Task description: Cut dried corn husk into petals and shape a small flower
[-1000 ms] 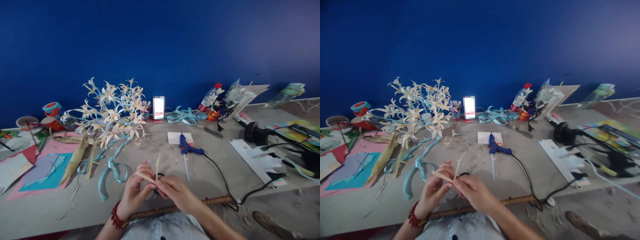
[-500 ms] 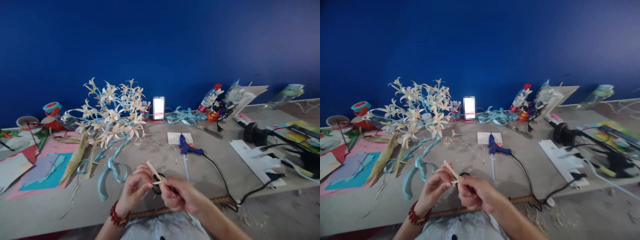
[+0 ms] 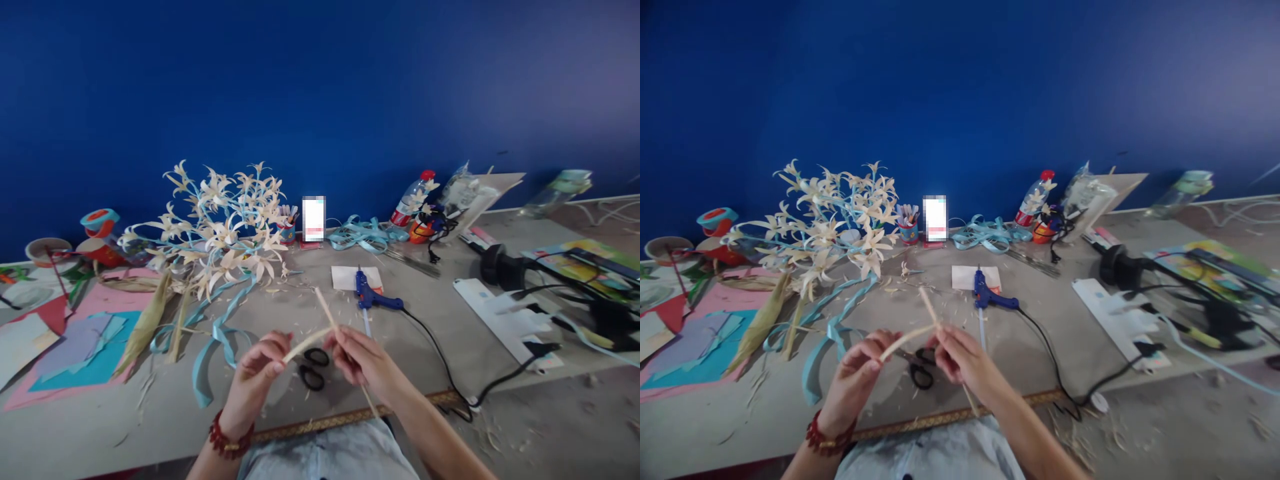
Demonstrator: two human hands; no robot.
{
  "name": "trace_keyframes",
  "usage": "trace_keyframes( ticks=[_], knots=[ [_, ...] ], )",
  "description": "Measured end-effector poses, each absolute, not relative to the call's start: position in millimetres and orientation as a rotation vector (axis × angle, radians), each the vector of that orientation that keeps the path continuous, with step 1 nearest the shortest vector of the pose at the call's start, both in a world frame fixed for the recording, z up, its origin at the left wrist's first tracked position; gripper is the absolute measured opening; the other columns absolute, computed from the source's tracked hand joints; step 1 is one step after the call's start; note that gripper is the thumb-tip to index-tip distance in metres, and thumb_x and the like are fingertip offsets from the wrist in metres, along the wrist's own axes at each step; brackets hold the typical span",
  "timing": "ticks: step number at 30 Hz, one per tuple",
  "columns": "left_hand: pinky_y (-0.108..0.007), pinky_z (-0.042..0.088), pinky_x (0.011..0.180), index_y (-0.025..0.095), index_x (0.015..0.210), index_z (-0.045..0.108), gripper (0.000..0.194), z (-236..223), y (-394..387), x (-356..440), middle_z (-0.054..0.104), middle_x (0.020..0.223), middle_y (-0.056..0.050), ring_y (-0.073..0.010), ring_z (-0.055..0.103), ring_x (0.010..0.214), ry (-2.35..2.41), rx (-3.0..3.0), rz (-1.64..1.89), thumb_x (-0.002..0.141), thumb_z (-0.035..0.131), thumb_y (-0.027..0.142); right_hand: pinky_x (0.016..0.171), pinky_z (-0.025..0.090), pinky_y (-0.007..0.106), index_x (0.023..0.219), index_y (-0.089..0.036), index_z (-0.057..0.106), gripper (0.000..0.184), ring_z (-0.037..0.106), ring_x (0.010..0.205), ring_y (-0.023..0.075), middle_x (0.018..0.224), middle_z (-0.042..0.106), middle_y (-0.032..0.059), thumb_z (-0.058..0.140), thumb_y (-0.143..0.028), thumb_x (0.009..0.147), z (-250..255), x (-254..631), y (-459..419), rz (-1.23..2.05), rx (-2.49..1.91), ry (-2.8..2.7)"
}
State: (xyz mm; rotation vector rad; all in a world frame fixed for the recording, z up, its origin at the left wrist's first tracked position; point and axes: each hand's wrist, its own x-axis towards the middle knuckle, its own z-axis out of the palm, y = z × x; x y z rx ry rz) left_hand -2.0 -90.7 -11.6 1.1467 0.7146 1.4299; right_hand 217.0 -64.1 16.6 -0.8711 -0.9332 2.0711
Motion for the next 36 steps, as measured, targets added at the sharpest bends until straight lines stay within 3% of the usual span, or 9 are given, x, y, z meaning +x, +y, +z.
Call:
trace_keyframes(
  ticks=[3,6,9,12,14,16,19,29,36],
  knots=[
    [-0.048,0.039,0.100,0.021,0.073,0.066,0.014,-12.6,-94.0,-2.4,0.057,0.077,-0.001,-0.0182,0.054,0.083,0.665,0.957,1.519,0.081,0.069,0.032,0.037,0.027,0.016,0.122,-0.022,0.053,0.041,0.035,0.041,0.0055,0.070,0.058,-0.0025,0.057,-0.044,0.087,-3.5,219.5,-54.1,1.816,-1.073,-1.059],
    [-0.042,0.041,0.096,0.020,0.074,0.065,0.012,-9.7,-95.8,3.8,0.055,0.072,0.000,-0.0164,0.052,0.078,0.712,0.882,1.501,0.082,0.069,0.029,0.038,0.038,0.022,0.135,-0.026,0.044,0.050,0.047,0.045,0.0093,0.102,0.064,0.0067,0.048,-0.046,0.090,-29.7,223.8,-39.9,1.369,-1.289,-1.378],
    [-0.034,0.042,0.090,0.019,0.076,0.063,0.010,-9.2,-96.3,11.8,0.053,0.072,0.000,-0.0145,0.051,0.075,0.812,0.844,1.428,0.083,0.068,0.025,0.075,0.055,0.040,0.140,-0.024,0.043,0.052,0.065,0.091,0.0254,0.129,0.058,0.0137,0.047,-0.039,0.090,-39.4,229.5,-31.0,0.823,-1.466,-1.629],
    [-0.028,0.043,0.083,0.019,0.077,0.062,0.011,-13.4,-96.9,16.9,0.053,0.074,0.001,-0.0142,0.051,0.078,0.862,0.848,1.426,0.083,0.068,0.025,0.104,0.038,0.052,0.128,-0.020,0.056,0.041,0.046,0.127,0.0337,0.137,0.052,0.0152,0.048,-0.033,0.090,-24.2,230.0,-37.2,0.500,-1.471,-1.764],
    [-0.024,0.042,0.078,0.020,0.079,0.062,0.009,-16.2,-97.4,20.1,0.055,0.077,0.001,-0.0136,0.052,0.078,0.914,0.877,1.417,0.083,0.068,0.024,0.101,0.042,0.046,0.113,-0.021,0.065,0.029,0.053,0.120,0.0306,0.127,0.060,0.0133,0.052,-0.033,0.090,-7.1,223.4,-49.4,0.589,-1.356,-1.821],
    [-0.022,0.042,0.074,0.019,0.079,0.062,0.009,-17.0,-98.0,24.5,0.056,0.078,0.001,-0.0127,0.052,0.077,0.967,0.936,1.369,0.084,0.068,0.024,0.085,0.052,0.032,0.106,-0.022,0.066,0.021,0.065,0.098,0.0223,0.107,0.068,0.0078,0.057,-0.033,0.090,7.3,211.8,-63.3,0.973,-1.179,-1.826],
    [-0.021,0.042,0.072,0.019,0.077,0.061,0.012,-14.8,-99.2,31.5,0.056,0.076,0.001,-0.0124,0.052,0.074,1.008,1.020,1.298,0.084,0.067,0.026,0.067,0.051,0.023,0.088,-0.020,0.067,0.015,0.065,0.074,0.0163,0.081,0.069,0.0024,0.061,-0.033,0.089,15.2,194.1,-78.4,1.187,-1.076,-1.709],
    [-0.025,0.043,0.073,0.017,0.082,0.064,0.012,-15.6,-104.5,20.4,0.060,0.079,-0.003,-0.0159,0.055,0.077,1.106,1.302,1.202,0.087,0.063,0.027,0.064,0.045,0.025,0.075,-0.020,0.064,0.020,0.060,0.068,0.0169,0.072,0.064,0.0031,0.058,-0.030,0.091,10.2,195.5,-76.3,1.018,-1.104,-1.638],
    [-0.026,0.042,0.072,0.016,0.083,0.063,0.015,-13.0,-102.8,21.3,0.059,0.079,-0.003,-0.0157,0.054,0.077,1.080,1.302,1.133,0.087,0.063,0.030,0.060,0.044,0.024,0.072,-0.019,0.062,0.024,0.058,0.063,0.0155,0.066,0.062,0.0017,0.059,-0.035,0.089,16.0,196.9,-70.8,1.133,-1.133,-1.539]
  ],
)
